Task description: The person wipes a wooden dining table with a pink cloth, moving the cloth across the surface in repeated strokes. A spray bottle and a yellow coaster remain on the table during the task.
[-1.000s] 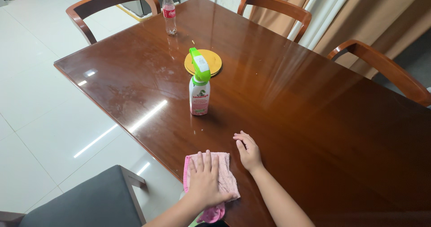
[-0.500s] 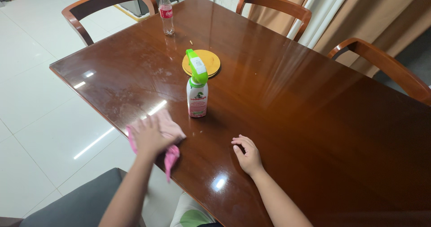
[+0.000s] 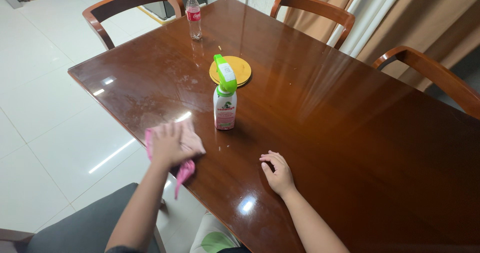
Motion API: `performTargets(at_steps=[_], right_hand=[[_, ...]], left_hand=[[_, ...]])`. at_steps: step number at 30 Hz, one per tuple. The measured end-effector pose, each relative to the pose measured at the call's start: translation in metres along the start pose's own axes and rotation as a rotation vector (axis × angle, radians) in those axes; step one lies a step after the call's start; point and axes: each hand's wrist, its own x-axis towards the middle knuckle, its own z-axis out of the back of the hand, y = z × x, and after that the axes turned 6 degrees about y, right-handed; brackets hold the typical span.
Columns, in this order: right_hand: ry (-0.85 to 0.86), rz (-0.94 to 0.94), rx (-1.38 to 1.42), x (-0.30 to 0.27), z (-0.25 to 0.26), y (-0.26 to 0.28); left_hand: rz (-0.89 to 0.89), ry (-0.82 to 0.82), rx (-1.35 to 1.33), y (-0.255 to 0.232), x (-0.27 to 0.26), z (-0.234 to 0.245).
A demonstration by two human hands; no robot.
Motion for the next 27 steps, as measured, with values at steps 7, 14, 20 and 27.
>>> performTargets(at_steps=[7, 14, 20, 27], right_hand=[[-0.031, 0.02, 0.0, -0.001, -0.003, -0.007], [-0.066, 0.101, 0.005, 0.0, 0.005, 0.015], [0.442, 0.408, -0.237, -0.016, -0.013, 0.079], [0.711, 0.34, -0.347, -0.023, -0.016, 0.106]], left_hand=[[-0.44, 0.021, -0.039, -0.108, -0.098, 0.009], [-0.618, -0.021, -0.311, -0.168, -0.142, -0.003], [-0.556, -0.322, -0.815, -0.124, -0.115, -0.016], [-0.494, -0.232, -0.641, -0.098, -0.092, -0.023]])
